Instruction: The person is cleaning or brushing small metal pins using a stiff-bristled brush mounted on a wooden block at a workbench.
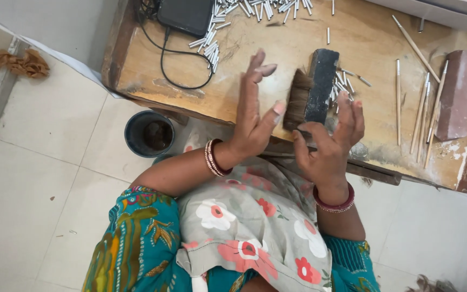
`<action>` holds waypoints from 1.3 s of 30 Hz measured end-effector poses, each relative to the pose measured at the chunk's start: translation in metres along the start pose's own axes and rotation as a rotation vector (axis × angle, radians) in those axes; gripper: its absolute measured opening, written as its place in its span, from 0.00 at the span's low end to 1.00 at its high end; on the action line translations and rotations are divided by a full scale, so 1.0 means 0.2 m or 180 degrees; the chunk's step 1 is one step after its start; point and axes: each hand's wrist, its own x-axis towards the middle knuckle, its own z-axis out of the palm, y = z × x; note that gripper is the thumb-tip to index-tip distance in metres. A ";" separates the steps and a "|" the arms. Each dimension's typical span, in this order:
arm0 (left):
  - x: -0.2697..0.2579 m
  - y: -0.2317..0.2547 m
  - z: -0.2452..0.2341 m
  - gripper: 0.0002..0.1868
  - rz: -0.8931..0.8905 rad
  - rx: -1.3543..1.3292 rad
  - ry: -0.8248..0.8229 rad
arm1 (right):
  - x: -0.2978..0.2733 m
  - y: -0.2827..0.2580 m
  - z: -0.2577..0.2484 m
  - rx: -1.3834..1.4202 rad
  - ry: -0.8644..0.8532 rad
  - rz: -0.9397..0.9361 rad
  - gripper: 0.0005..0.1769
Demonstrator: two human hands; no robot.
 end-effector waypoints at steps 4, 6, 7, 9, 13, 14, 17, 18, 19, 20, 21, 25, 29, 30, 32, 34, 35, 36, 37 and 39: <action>0.04 0.03 -0.07 0.29 -0.0089 0.0867 -0.0105 | 0.03 0.00 0.05 -0.0782 -0.0206 -0.0321 0.04; 0.05 0.05 -0.07 0.27 0.0014 0.1547 -0.0801 | 0.03 0.02 0.08 -0.1221 -0.0366 -0.0405 0.07; 0.05 0.05 -0.06 0.27 0.0008 0.1543 -0.0801 | 0.02 0.03 0.09 -0.1223 -0.0373 -0.0404 0.07; 0.06 0.05 -0.04 0.22 0.0169 0.1942 -0.1165 | 0.00 0.07 0.12 -0.1319 -0.0489 -0.0403 0.07; 0.07 0.04 -0.01 0.13 0.0099 0.2005 -0.1350 | -0.05 0.09 0.16 -0.1191 -0.0467 -0.0327 0.06; 0.07 0.02 0.00 0.11 0.0159 0.2008 -0.1319 | -0.06 0.09 0.17 -0.1161 -0.0400 -0.0279 0.06; 0.06 0.00 0.01 0.09 0.0173 0.2026 -0.1283 | -0.07 0.09 0.18 -0.1182 -0.0291 -0.0259 0.07; 0.07 0.01 0.01 0.08 0.0142 0.2032 -0.1287 | -0.07 0.10 0.19 -0.1248 -0.0237 -0.0278 0.08; 0.05 -0.01 0.02 0.08 0.0152 0.2033 -0.1290 | -0.07 0.11 0.19 -0.1251 -0.0228 -0.0276 0.08; 0.04 -0.02 0.02 0.08 0.0194 0.2080 -0.1240 | -0.08 0.13 0.18 -0.1259 -0.0130 -0.0283 0.09; 0.03 -0.03 0.03 0.07 0.0246 0.2124 -0.1193 | -0.08 0.14 0.18 -0.1272 -0.0024 -0.0287 0.10; 0.05 0.06 -0.01 0.07 0.0268 0.2049 -0.1231 | -0.10 0.14 0.07 -0.1146 0.0426 -0.0226 0.14; 0.07 0.24 -0.02 0.14 0.0124 0.0757 -0.0971 | -0.17 0.12 0.02 -0.1278 0.0784 -0.0480 0.16; 0.07 0.27 -0.01 0.11 -0.0340 0.0369 -0.1304 | -0.18 0.12 0.01 -0.1376 0.0842 -0.0598 0.16; 0.02 0.24 0.03 0.10 -0.0095 0.0193 -0.1331 | -0.19 0.11 0.01 -0.1404 0.0900 -0.0645 0.15; 0.00 0.23 0.07 0.10 0.0158 0.0014 -0.1364 | -0.18 0.10 -0.02 -0.1437 0.0964 -0.0691 0.15; -0.01 0.23 0.08 0.08 0.0254 0.0082 -0.1290 | -0.16 0.08 -0.04 -0.1115 0.0836 -0.0557 0.14; -0.01 0.23 0.09 0.07 0.0350 0.0150 -0.1215 | -0.15 0.06 -0.07 -0.0792 0.0706 -0.0424 0.14; -0.01 0.23 0.09 0.07 0.0362 0.0149 -0.1215 | -0.13 0.05 -0.08 -0.0798 0.0716 -0.0429 0.14; -0.01 0.22 0.10 0.06 0.0577 0.0060 -0.1188 | -0.11 0.02 -0.09 -0.0030 0.0450 -0.0080 0.15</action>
